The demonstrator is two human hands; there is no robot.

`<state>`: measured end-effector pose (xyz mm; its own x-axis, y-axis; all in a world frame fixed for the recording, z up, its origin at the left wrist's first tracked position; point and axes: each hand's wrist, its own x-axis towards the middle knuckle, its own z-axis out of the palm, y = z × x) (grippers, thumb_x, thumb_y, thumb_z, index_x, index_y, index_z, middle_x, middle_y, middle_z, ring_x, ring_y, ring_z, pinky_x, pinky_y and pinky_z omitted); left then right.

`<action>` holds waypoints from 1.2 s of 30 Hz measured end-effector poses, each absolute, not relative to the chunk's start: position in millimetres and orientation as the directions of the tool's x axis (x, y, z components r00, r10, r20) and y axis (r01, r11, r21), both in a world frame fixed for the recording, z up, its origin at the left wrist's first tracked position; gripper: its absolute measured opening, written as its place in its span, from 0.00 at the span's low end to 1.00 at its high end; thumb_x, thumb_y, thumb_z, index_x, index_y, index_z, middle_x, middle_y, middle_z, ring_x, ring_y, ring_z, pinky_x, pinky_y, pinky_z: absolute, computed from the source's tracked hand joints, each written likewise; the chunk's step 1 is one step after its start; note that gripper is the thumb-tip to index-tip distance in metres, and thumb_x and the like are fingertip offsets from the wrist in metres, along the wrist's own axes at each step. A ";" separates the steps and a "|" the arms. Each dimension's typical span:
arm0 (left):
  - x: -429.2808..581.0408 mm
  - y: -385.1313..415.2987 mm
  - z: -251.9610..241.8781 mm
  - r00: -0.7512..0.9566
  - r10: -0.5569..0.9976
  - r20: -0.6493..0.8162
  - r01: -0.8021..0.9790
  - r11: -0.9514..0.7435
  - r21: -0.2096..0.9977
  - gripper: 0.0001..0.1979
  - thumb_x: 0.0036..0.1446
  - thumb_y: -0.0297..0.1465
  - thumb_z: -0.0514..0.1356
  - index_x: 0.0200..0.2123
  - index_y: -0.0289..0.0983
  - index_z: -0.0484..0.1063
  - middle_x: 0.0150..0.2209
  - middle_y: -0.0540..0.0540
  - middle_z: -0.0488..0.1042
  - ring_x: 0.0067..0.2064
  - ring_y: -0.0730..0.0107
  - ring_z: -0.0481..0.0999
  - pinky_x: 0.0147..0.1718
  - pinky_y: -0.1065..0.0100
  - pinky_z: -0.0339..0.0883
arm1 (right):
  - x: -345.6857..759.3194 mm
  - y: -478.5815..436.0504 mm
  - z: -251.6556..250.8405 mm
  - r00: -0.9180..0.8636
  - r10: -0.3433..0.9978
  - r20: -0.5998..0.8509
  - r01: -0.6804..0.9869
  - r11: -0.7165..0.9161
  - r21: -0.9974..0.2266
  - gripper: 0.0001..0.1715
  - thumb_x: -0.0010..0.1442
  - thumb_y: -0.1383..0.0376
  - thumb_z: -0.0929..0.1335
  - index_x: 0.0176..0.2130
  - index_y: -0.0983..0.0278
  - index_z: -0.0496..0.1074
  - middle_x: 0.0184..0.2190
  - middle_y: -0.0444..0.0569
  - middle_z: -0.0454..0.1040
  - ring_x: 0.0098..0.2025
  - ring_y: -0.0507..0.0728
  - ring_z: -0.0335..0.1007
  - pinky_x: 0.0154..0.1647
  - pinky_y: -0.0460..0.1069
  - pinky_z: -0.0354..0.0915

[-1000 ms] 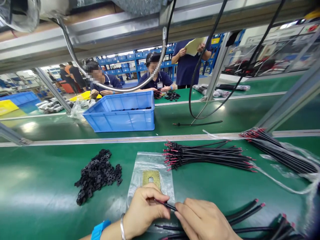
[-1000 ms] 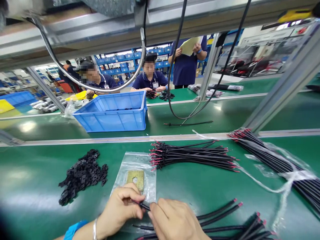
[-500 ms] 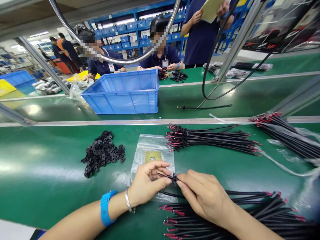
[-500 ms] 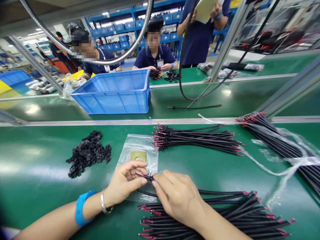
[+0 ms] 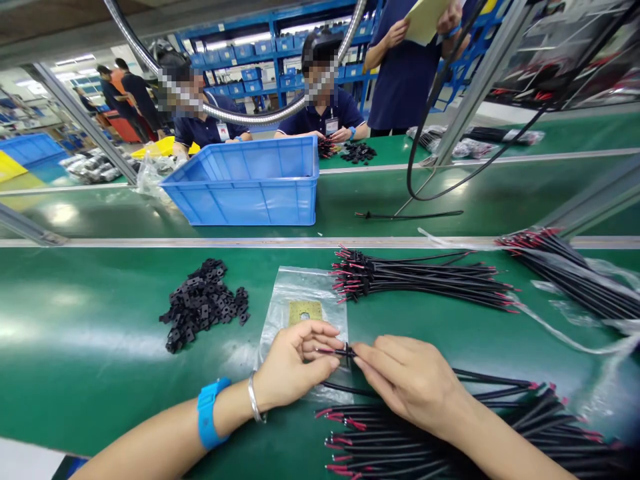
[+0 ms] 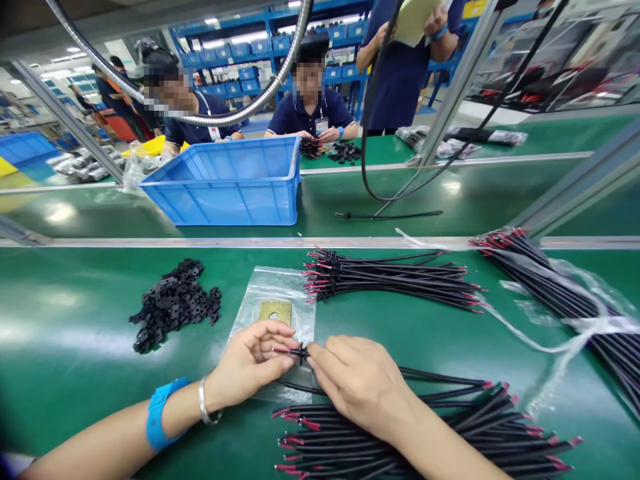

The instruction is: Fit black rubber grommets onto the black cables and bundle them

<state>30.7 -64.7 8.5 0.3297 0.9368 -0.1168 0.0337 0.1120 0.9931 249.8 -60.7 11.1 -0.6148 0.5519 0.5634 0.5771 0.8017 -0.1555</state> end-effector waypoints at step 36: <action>-82.7 11.6 30.0 0.035 0.987 0.156 0.932 -0.088 0.350 0.12 0.59 0.30 0.53 0.41 0.37 0.75 0.42 0.41 0.79 0.43 0.55 0.78 0.42 0.58 0.70 | 252.6 -68.3 20.4 -0.639 0.748 -0.180 0.714 0.490 -0.500 0.06 0.65 0.69 0.59 0.35 0.61 0.60 0.33 0.47 0.69 0.34 0.55 0.66 0.36 0.51 0.61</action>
<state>-82.7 11.6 30.0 0.0346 0.9871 0.1564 0.9325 -0.0882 0.3503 252.6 -68.3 20.4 -0.6394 0.7475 -0.1800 0.7140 0.4904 -0.4998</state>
